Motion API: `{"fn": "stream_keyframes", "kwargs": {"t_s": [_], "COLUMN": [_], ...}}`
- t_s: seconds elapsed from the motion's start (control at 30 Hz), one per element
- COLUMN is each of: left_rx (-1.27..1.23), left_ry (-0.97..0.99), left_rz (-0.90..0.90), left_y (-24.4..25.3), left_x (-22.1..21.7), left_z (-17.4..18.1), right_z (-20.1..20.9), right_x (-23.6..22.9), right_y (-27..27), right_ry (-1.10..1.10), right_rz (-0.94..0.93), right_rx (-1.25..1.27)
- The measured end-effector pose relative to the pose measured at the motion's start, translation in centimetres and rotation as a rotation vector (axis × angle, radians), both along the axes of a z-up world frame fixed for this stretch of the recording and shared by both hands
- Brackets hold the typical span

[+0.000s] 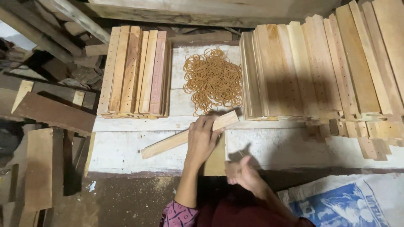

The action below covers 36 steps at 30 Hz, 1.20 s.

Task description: Applying rubber bands to individual wooden slats in a workshop

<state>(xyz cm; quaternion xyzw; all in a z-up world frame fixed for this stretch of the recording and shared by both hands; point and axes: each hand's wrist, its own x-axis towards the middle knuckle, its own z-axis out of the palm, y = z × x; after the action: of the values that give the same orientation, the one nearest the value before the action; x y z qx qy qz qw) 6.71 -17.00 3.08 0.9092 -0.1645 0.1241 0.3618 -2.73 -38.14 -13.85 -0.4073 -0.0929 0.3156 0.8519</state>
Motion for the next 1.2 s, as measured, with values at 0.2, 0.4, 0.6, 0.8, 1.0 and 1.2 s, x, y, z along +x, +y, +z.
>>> {"fn": "stream_keyframes", "kwargs": {"t_s": [0.2, 0.4, 0.6, 0.8, 1.0, 1.2], "left_rx": [0.002, -0.054, -0.123, -0.093, -0.060, -0.003], "left_ry": [0.044, 0.039, 0.143, 0.150, 0.179, 0.223], "left_rz": [-0.009, -0.077, -0.092, -0.121, -0.139, -0.161], "left_y": [-0.5, -0.8, -1.1, -1.2, -1.3, -1.4], "left_x": [-1.9, -3.2, -4.4, -4.3, -4.5, -4.8], "left_z": [0.4, -1.0, 0.0, -2.8, -3.1, -2.0], "right_z": [5.3, 10.9, 11.1, 12.7, 15.9, 16.0], "right_x": [4.8, 6.9, 9.3, 8.1, 8.1, 7.8], "right_y": [0.4, 0.1, -0.7, -3.5, -1.6, -1.7], "right_ry": [0.666, 0.045, -0.127, -0.261, -0.366, -0.366], "right_rz": [-0.550, -0.484, -0.438, -0.096, -0.062, 0.023], "right_rx": [0.818, 0.013, -0.543, -0.598, -0.715, -0.720]}}
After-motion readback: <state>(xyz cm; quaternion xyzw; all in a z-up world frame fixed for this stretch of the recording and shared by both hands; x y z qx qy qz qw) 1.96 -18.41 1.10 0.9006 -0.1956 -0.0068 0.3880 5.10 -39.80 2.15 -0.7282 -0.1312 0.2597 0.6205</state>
